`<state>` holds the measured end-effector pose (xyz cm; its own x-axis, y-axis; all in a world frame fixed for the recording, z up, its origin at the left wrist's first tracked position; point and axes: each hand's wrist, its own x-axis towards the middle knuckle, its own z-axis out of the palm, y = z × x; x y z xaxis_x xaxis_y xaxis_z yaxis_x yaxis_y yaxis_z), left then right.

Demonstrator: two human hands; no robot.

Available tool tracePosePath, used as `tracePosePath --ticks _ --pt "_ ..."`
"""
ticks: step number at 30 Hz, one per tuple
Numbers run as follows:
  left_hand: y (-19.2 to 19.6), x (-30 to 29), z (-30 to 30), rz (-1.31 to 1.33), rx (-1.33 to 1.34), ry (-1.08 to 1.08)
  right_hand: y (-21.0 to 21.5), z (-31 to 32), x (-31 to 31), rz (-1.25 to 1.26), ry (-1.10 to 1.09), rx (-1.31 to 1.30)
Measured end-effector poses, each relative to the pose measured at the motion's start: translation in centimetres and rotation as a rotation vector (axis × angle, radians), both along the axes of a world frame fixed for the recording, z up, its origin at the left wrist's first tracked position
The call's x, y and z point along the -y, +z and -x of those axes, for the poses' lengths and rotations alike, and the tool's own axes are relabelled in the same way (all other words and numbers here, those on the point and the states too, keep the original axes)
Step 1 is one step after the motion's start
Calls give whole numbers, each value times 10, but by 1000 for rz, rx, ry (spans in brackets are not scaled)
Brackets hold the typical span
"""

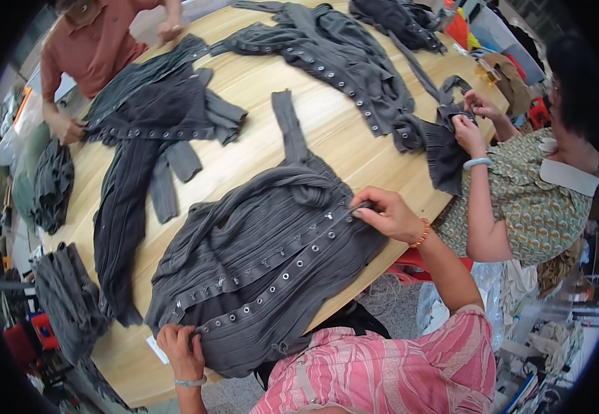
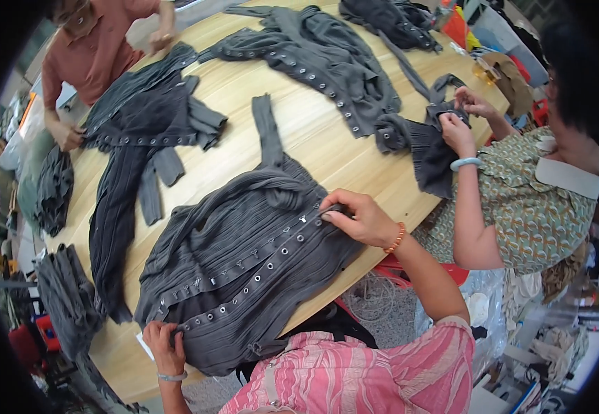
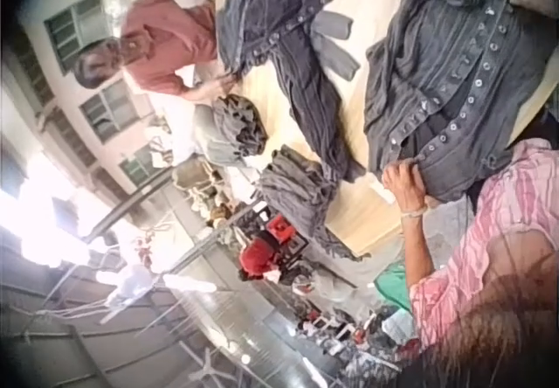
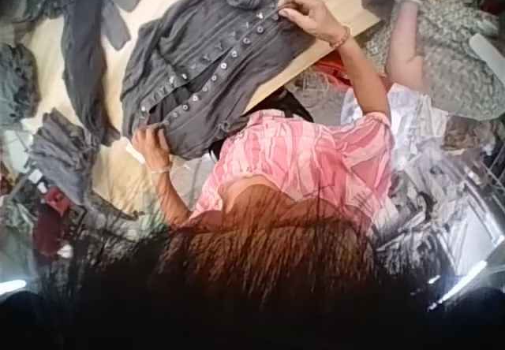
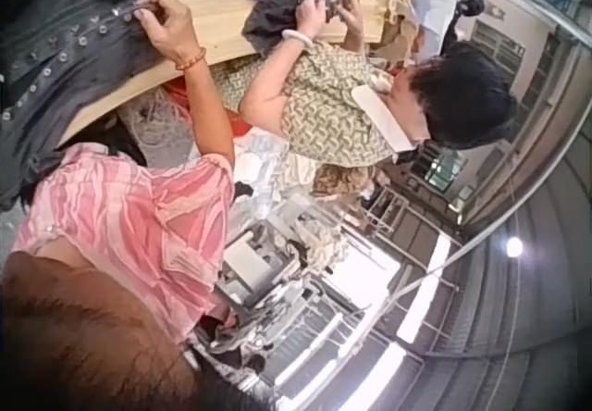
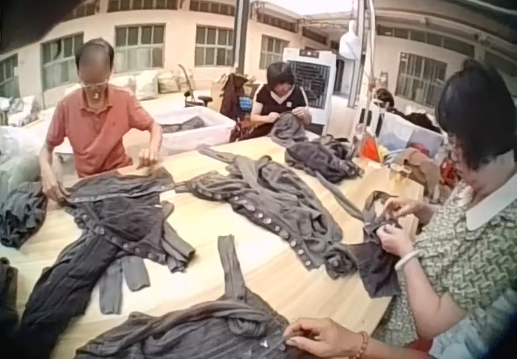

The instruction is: Inspecting and folding grey garments with metal hook-and-eye closures at a communal work table.

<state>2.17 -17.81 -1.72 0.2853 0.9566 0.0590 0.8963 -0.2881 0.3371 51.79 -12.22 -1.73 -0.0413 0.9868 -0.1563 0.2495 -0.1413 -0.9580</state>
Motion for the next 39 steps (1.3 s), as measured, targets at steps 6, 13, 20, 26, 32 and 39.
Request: tracePosePath --ticks 6,13,20,26,32,39 --pt "4 -7 8 -25 261 108 -15 3 -10 -108 -64 466" --pt "-20 -17 20 -44 -50 181 -14 -1 -15 -77 -173 599" --pt "-21 -22 8 -96 -45 114 -21 9 -33 -102 -98 636" --pt "-24 -18 7 -12 -151 129 -19 11 -43 -100 -229 423" --pt "-26 -19 6 -22 -158 148 -27 -4 -55 -237 -335 878" --pt "-21 -18 8 -39 -116 215 -9 13 -65 -371 -274 1253"
